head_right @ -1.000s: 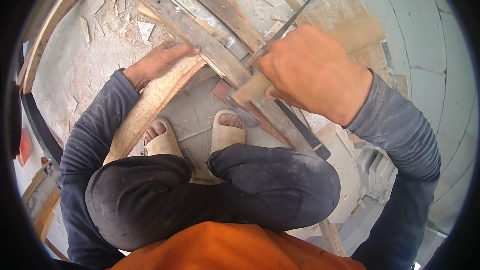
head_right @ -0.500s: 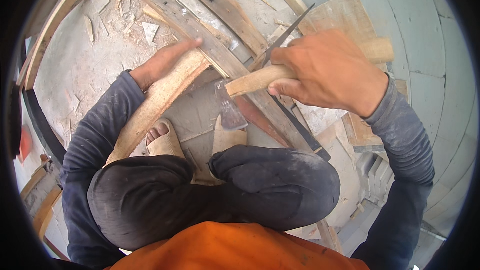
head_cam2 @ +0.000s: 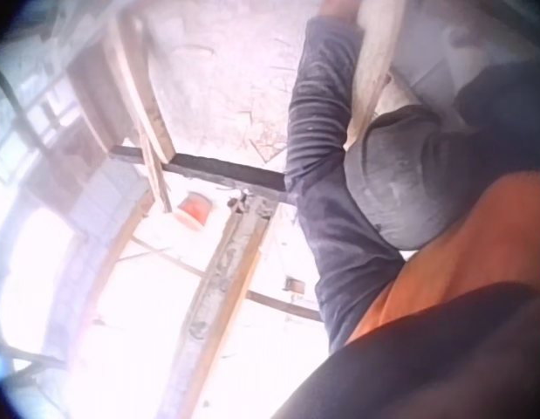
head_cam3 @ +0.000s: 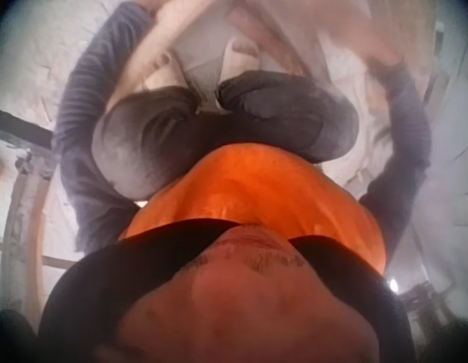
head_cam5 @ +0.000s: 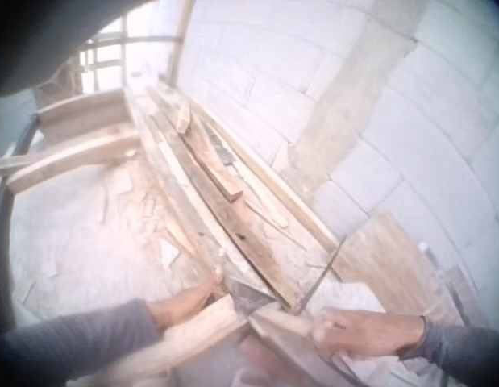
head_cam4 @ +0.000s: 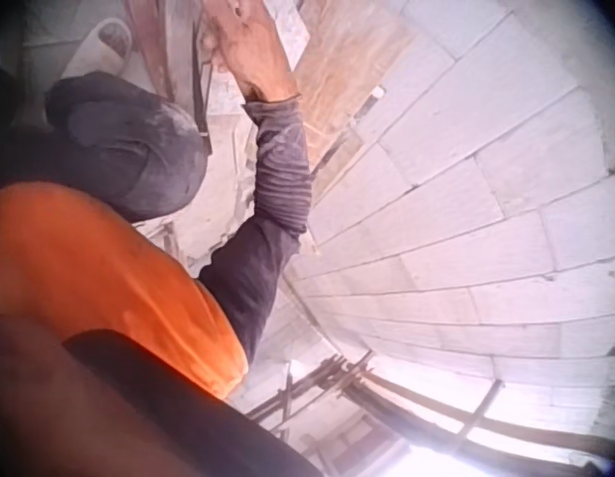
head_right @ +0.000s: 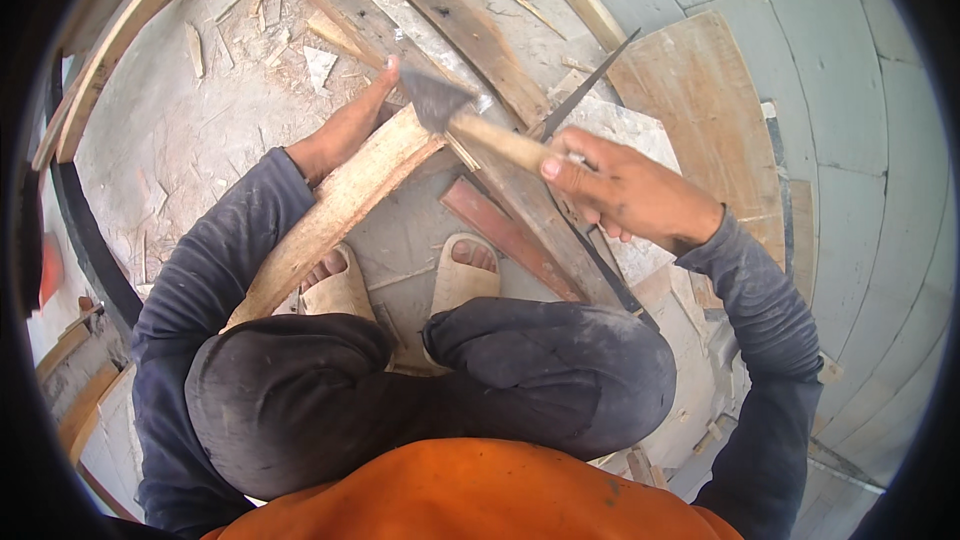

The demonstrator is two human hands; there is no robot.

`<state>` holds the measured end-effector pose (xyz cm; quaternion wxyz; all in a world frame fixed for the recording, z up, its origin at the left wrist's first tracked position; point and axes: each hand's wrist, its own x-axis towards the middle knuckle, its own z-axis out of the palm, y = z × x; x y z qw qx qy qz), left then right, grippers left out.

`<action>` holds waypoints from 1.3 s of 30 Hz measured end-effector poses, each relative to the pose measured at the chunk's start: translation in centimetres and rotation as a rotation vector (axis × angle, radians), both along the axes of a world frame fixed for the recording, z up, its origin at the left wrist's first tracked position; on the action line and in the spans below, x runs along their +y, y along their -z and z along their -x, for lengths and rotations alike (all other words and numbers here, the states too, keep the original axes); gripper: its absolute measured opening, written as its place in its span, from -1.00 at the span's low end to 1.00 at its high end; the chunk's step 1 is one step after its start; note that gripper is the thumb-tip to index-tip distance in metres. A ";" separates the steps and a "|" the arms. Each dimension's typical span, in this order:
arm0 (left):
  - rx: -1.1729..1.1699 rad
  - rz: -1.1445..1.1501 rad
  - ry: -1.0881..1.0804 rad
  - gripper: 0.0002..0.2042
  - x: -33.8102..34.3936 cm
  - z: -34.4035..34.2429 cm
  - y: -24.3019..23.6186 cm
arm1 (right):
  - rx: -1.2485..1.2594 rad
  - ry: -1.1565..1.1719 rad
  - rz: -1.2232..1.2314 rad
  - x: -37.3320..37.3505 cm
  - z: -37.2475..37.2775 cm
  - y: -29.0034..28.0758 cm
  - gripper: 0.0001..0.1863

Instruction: The person saws a piece of wood with a hand saw, then uses a small axe and a hammer to shape and fit a wooden piece into a frame.

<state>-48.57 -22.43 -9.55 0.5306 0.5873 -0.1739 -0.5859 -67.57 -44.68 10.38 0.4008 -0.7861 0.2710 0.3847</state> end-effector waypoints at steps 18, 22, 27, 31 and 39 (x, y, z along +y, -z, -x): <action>-0.516 -0.135 0.190 -0.40 6.7 0.7 -1.7 | 0.056 -1.239 0.441 8.6 -23.4 -3.7 -0.62; -0.461 -0.132 0.219 -0.41 6.0 0.9 -3.4 | -0.069 -1.060 0.357 7.9 -21.9 -5.4 -0.61; -0.438 -0.104 0.223 -0.37 5.2 1.4 -3.3 | -0.013 -1.119 0.548 6.6 -20.7 -5.5 -0.57; -0.218 -0.089 0.194 -0.29 3.9 -0.4 -3.7 | -0.530 -1.080 0.590 -0.1 -14.4 -4.6 -0.38; -0.162 -0.045 0.157 -0.19 0.8 0.2 -1.1 | -0.316 -0.900 0.599 -0.9 -2.9 -6.0 -0.56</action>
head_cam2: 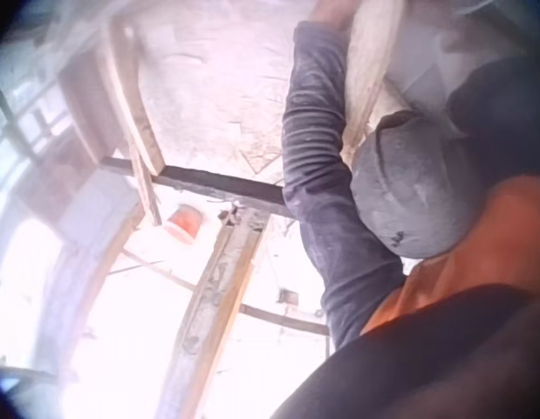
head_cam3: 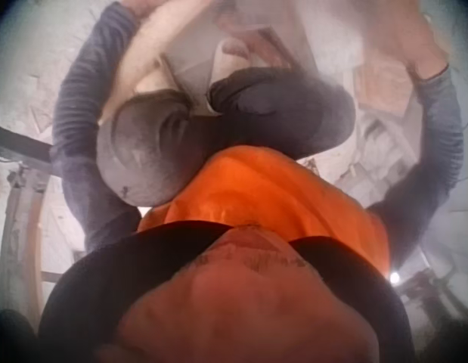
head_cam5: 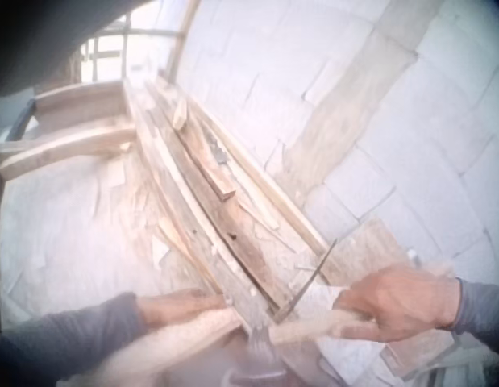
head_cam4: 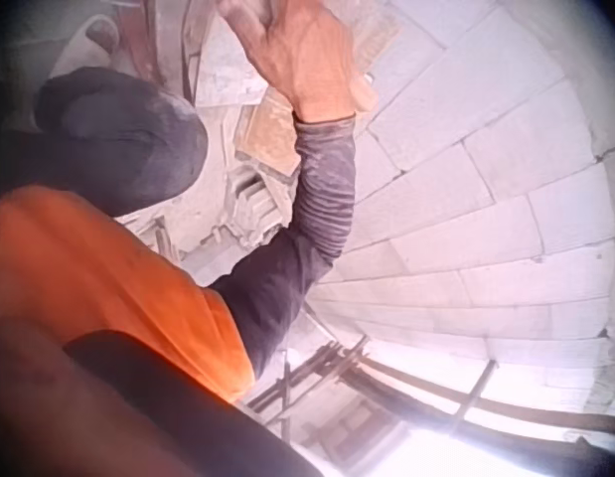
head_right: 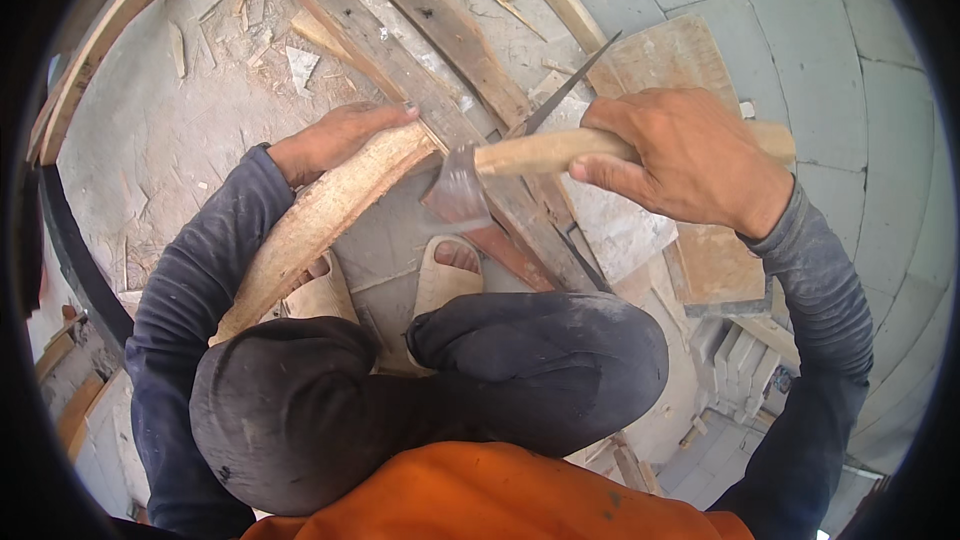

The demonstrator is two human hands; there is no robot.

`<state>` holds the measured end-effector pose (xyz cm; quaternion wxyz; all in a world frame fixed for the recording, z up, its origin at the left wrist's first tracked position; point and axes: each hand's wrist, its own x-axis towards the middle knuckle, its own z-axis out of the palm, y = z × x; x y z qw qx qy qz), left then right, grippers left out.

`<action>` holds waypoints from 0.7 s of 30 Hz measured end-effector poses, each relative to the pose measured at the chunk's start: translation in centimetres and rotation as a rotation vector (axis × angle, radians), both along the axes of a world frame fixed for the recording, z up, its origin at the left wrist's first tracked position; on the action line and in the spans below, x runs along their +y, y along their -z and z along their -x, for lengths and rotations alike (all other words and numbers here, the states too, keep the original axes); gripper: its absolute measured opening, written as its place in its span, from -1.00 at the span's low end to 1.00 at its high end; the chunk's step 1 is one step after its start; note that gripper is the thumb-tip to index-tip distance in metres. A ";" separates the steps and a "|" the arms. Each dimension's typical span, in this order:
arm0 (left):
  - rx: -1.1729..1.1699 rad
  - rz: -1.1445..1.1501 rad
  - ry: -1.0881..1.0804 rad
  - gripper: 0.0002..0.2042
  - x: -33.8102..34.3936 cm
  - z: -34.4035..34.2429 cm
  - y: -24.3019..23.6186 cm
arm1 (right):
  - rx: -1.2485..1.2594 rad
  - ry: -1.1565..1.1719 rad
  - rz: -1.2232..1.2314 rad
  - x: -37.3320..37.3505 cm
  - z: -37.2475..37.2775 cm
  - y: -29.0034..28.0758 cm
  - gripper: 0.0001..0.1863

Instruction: The person saws a piece of wood with a hand saw, then uses a small axe and a hammer to shape and fit a wooden piece into a frame.

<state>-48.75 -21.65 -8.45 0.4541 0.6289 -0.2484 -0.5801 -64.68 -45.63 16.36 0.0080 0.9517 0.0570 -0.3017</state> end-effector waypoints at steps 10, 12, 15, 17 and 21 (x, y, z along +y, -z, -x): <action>-0.122 -0.010 0.007 -0.10 -0.4 0.2 -1.0 | 0.163 -0.246 0.156 2.1 -2.9 1.9 -0.62; -0.173 0.000 0.002 -0.07 -0.4 0.1 0.1 | 0.042 -0.310 0.154 3.5 -2.1 1.9 -0.64; -0.235 -0.033 0.010 -0.08 -0.2 -0.1 1.1 | 0.191 -0.354 0.206 4.5 -2.7 1.5 -0.65; -0.189 -0.026 0.031 -0.08 -0.3 -0.1 0.9 | 0.340 -0.401 0.319 4.8 -2.7 1.9 -0.65; -0.120 0.016 0.051 -0.07 -0.5 0.1 -0.2 | -0.036 -0.381 0.185 3.6 -2.1 2.9 -0.64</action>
